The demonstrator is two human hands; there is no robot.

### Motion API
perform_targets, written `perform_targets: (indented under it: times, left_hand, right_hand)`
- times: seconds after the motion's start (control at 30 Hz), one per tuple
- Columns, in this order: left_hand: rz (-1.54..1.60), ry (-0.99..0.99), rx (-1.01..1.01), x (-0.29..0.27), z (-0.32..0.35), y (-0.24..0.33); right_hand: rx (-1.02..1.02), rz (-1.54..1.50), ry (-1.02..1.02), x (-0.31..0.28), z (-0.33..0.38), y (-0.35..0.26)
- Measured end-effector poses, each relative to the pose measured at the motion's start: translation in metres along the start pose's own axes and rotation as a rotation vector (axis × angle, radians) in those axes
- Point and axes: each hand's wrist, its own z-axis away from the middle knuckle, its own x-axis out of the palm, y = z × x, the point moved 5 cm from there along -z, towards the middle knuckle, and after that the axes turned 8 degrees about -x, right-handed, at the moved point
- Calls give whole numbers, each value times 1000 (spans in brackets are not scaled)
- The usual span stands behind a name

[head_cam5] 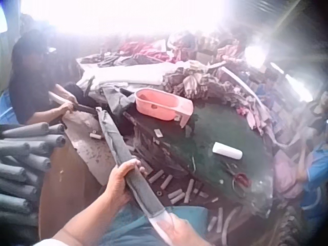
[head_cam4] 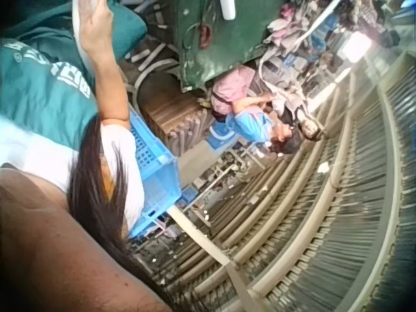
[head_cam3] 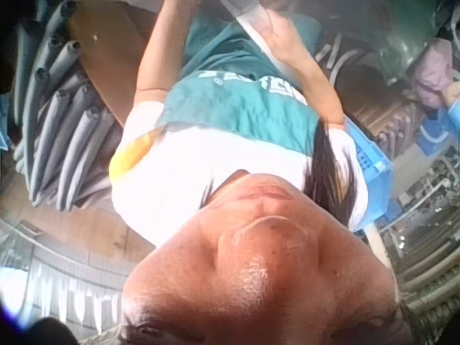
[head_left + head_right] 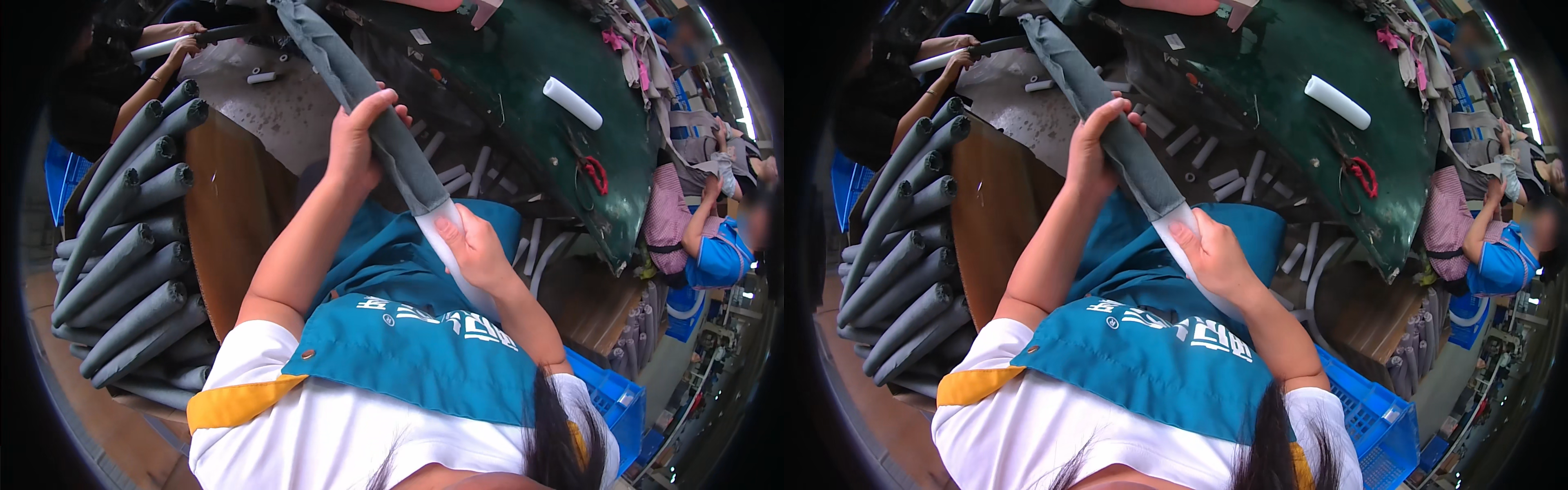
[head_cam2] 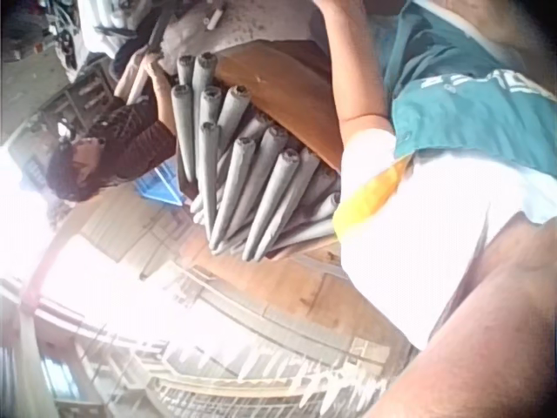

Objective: The person repeatedly inserts white foam rods into gray fabric sleeves, then pulls the sleeves over the rods to cover them. The person uses scissors to trim excess fabric and places finished rods into a blue basket. The process is repeated multiple times with consistent hand motions.

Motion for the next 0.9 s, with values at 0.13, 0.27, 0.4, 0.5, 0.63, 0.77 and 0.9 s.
perform_targets:
  times: [0.13,0.27,0.4,0.5,0.63,0.77,0.9]
  left_hand:
    - [-13,-4,39,4,15,-35]
    - [98,22,-186,-9,31,-79]
    - [7,-123,-180,-9,27,-62]
    - [192,-31,-90,-26,-12,-13]
    - [230,-69,-114,-25,-10,-26]
    - [74,-115,-28,-5,14,-38]
    - [-21,-194,-90,-8,6,-19]
  right_hand:
    - [-9,-89,65,7,-10,0]
    - [27,-144,35,10,-10,-6]
    - [97,-124,-26,2,4,13]
    - [50,-117,-85,1,20,16]
    - [12,-137,-15,11,23,22]
    - [31,-145,32,10,20,34]
    - [-1,-72,-23,-11,19,29]
